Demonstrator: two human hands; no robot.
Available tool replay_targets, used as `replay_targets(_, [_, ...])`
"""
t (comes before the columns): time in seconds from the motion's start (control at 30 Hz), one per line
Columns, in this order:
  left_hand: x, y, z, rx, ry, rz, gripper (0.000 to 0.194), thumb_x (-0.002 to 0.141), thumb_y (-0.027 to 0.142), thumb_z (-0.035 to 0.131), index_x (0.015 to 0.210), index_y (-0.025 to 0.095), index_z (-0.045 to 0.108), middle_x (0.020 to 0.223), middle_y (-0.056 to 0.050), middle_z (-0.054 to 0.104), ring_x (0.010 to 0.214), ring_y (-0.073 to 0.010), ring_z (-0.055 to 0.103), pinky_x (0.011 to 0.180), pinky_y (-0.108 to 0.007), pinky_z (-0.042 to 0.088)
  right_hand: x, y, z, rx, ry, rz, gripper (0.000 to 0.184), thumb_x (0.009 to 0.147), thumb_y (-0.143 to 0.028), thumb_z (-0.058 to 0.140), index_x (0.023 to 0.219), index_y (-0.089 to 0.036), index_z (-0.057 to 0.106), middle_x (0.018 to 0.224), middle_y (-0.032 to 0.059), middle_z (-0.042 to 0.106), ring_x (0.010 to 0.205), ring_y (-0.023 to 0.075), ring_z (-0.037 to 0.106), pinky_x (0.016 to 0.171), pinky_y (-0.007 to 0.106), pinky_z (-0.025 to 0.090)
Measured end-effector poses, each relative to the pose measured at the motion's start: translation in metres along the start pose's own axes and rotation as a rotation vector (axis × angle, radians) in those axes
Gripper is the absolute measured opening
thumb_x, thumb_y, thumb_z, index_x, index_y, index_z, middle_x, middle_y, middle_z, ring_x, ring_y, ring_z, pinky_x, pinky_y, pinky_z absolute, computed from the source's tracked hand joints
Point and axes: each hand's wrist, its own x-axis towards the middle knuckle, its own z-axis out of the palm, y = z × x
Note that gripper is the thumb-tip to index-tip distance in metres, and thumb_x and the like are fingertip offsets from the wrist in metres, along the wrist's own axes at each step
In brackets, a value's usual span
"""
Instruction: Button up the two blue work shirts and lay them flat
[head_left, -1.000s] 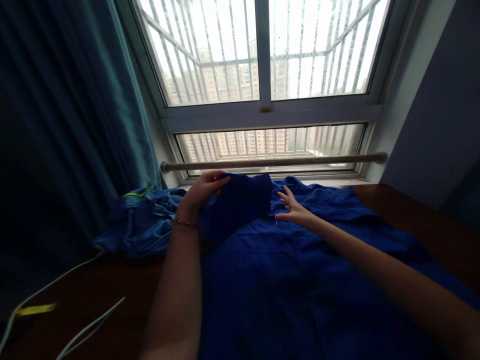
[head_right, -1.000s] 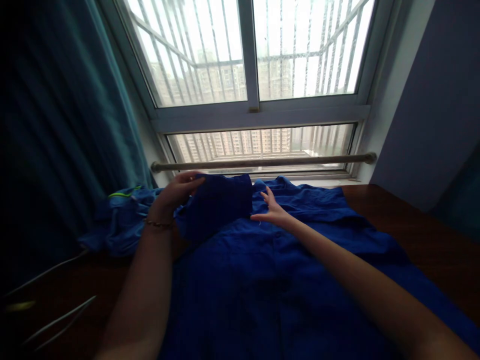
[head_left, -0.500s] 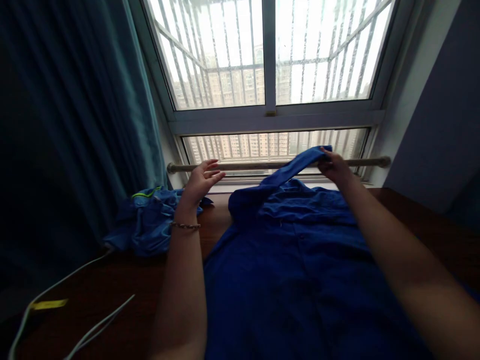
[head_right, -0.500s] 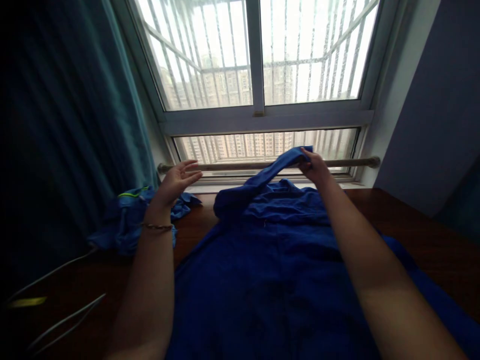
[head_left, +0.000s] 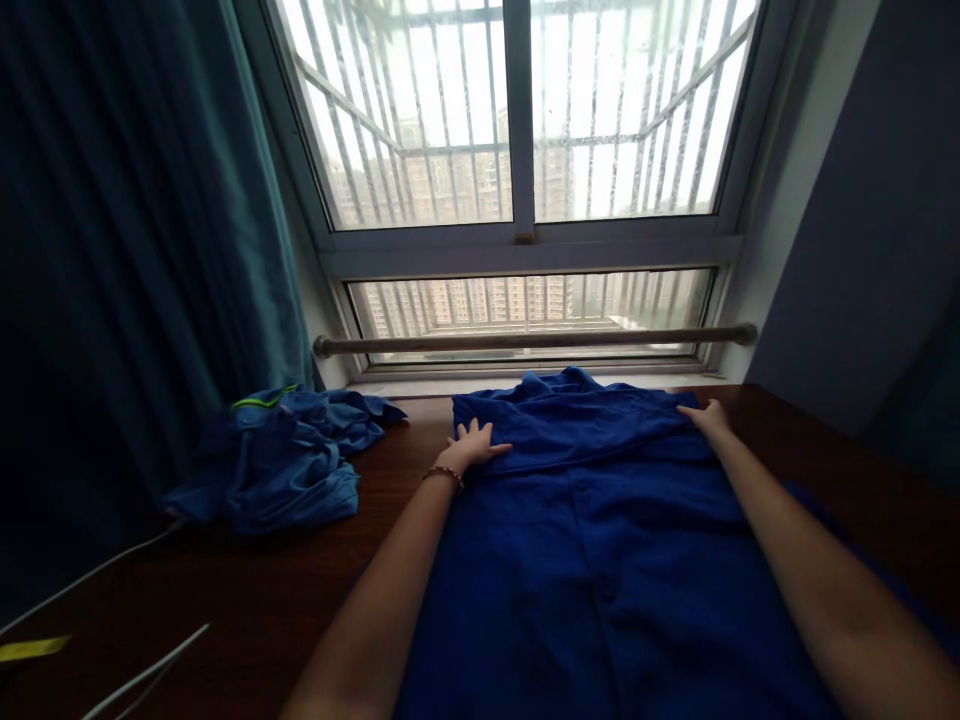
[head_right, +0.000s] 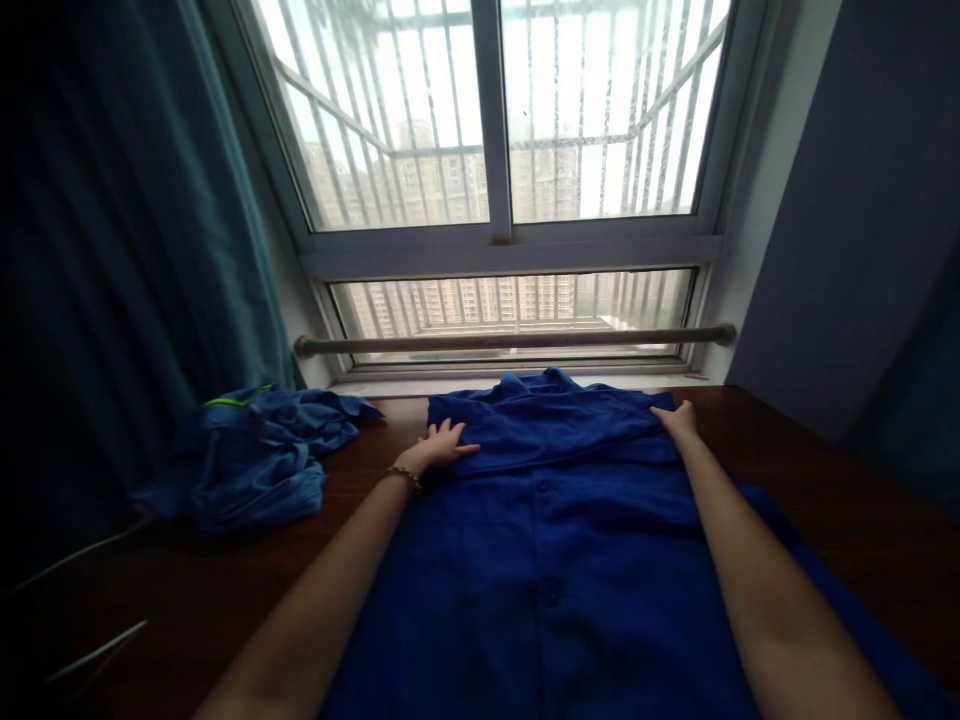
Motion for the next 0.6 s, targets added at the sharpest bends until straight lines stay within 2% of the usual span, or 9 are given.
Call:
replay_targets(0.1, [0.008, -0.017, 0.013, -0.020, 0.253, -0.135, 0.070, 0.077, 0.057, 0.037, 0.130, 0.014, 0.027, 0.138, -0.023, 0.018, 0.122, -0.0403, 0.024, 0.089, -0.056, 0.030, 0.009, 0.007, 0.011, -0.110, 0.007, -0.016, 0.045, 0.065, -0.036, 0.061, 0.100, -0.008, 0.055, 0.096, 0.0189, 0.058, 0.101, 0.0327, 0.051, 0.087, 0.048, 0.038])
replay_targets(0.17, [0.012, -0.030, 0.016, -0.027, 0.424, -0.239, 0.064, 0.078, 0.049, 0.041, 0.124, 0.005, 0.034, 0.129, -0.027, 0.032, 0.115, -0.0361, 0.037, 0.089, -0.047, 0.034, 0.012, 0.012, 0.019, -0.172, 0.006, -0.046, 0.040, 0.066, -0.034, 0.061, 0.096, -0.008, 0.058, 0.099, 0.0198, 0.057, 0.107, 0.0330, 0.047, 0.092, 0.048, 0.032])
replay_targets(0.2, [0.013, -0.035, 0.015, -0.034, 0.470, -0.274, 0.059, 0.078, 0.045, 0.043, 0.119, 0.002, 0.040, 0.121, -0.027, 0.041, 0.110, -0.0343, 0.043, 0.087, -0.043, 0.037, 0.012, 0.015, 0.022, -0.198, 0.005, -0.059, 0.038, 0.066, -0.033, 0.060, 0.094, -0.008, 0.059, 0.101, 0.0203, 0.057, 0.109, 0.0328, 0.045, 0.093, 0.047, 0.031])
replay_targets(0.27, [0.014, -0.042, 0.013, -0.054, 0.473, -0.297, 0.046, 0.079, 0.040, 0.044, 0.105, 0.003, 0.051, 0.105, -0.024, 0.054, 0.099, -0.0312, 0.052, 0.081, -0.036, 0.041, 0.013, 0.019, 0.028, -0.236, 0.006, -0.068, 0.036, 0.067, -0.033, 0.059, 0.093, -0.008, 0.061, 0.103, 0.0222, 0.055, 0.108, 0.0332, 0.046, 0.090, 0.046, 0.034])
replay_targets(0.37, [0.012, -0.041, 0.010, -0.070, 0.426, -0.267, 0.034, 0.080, 0.037, 0.041, 0.094, 0.011, 0.058, 0.093, -0.018, 0.061, 0.089, -0.0288, 0.057, 0.072, -0.033, 0.043, 0.015, 0.022, 0.033, -0.263, 0.016, -0.045, 0.039, 0.068, -0.037, 0.057, 0.090, -0.006, 0.063, 0.100, 0.0258, 0.055, 0.098, 0.0355, 0.052, 0.081, 0.045, 0.040])
replay_targets(0.5, [0.008, -0.035, 0.008, -0.071, 0.459, -0.294, 0.037, 0.083, 0.036, 0.032, 0.094, 0.015, 0.060, 0.093, -0.018, 0.061, 0.088, -0.0305, 0.057, 0.069, -0.036, 0.042, 0.027, 0.018, 0.028, -0.213, 0.033, -0.043, 0.032, 0.067, -0.035, 0.055, 0.081, -0.008, 0.065, 0.084, 0.0179, 0.063, 0.086, 0.0298, 0.058, 0.075, 0.037, 0.044])
replay_targets(0.6, [0.005, -0.036, 0.000, -0.097, 0.484, -0.306, 0.043, 0.085, 0.038, 0.025, 0.093, 0.016, 0.061, 0.094, -0.016, 0.062, 0.088, -0.0291, 0.057, 0.067, -0.034, 0.042, 0.035, 0.014, 0.014, -0.150, 0.109, -0.016, 0.033, 0.074, -0.030, 0.043, 0.089, -0.008, 0.062, 0.082, 0.0130, 0.064, 0.077, 0.0234, 0.059, 0.070, 0.031, 0.046])
